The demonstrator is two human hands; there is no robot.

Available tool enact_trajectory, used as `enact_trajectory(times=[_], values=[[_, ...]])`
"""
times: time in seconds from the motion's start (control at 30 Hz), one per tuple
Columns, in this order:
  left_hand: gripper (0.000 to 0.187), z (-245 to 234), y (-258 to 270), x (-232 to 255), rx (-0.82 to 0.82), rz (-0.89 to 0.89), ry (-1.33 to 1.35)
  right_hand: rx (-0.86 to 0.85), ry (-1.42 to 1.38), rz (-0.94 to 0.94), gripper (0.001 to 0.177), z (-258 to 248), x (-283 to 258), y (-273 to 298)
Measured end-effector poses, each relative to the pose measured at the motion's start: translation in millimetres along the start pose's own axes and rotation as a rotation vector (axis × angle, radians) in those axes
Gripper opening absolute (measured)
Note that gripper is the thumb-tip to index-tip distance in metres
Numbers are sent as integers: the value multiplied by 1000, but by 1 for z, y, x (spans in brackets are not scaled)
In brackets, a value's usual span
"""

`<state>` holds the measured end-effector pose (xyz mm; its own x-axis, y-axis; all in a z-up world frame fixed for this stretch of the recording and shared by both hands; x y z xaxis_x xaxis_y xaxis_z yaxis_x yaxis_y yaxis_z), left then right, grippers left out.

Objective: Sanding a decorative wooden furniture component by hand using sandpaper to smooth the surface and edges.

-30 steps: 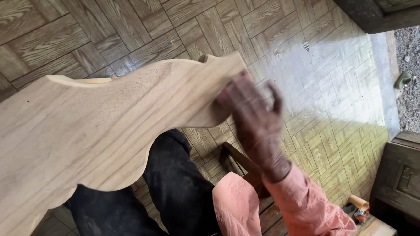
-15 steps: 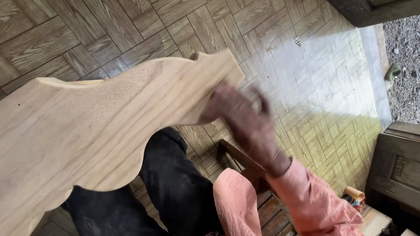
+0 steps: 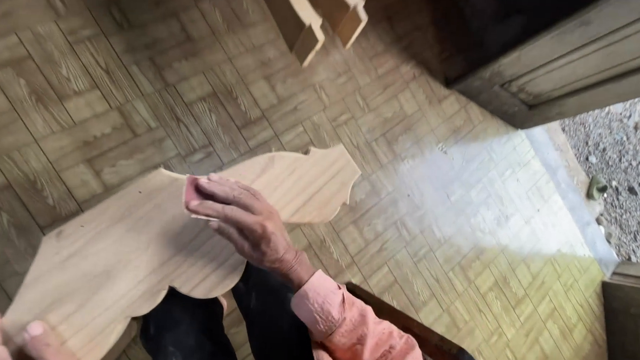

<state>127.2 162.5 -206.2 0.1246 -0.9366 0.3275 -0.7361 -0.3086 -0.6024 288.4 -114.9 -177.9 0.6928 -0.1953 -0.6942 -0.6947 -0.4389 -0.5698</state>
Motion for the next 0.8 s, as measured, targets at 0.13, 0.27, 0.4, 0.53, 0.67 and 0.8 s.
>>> enact_trajectory(times=[0.13, 0.27, 0.4, 0.53, 0.67, 0.8], values=[[40, 8, 6, -21, 90, 75, -32, -26, -141, 138, 28, -44, 24, 2], [40, 9, 16, -24, 178, 31, -67, 449, -177, 270, 33, -118, 92, 32], [48, -4, 9, -10, 157, -45, -281, 809, 262, 376, 28, -175, 103, 57], [44, -10, -2, -1, 229, 66, -249, 546, 373, 100, 27, -127, 74, 38], [38, -23, -10, 10, 243, 76, -275, 222, 574, 162, 25, -78, 77, 29], [32, -18, 2, -1, 127, -6, -420, 180, 794, 216, 29, -70, 82, 42]])
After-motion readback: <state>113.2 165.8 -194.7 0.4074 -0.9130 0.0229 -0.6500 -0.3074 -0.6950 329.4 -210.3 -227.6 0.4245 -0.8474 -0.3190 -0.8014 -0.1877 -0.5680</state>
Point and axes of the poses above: each hand's wrist, its own y-axis away from the middle knuckle, its own z-axis out of the palm, x = y × z, the point moved 3 cm from there along -y, towards the middle knuckle, and after that the axes turned 6 degrees about -z, right-handed, at the moved point
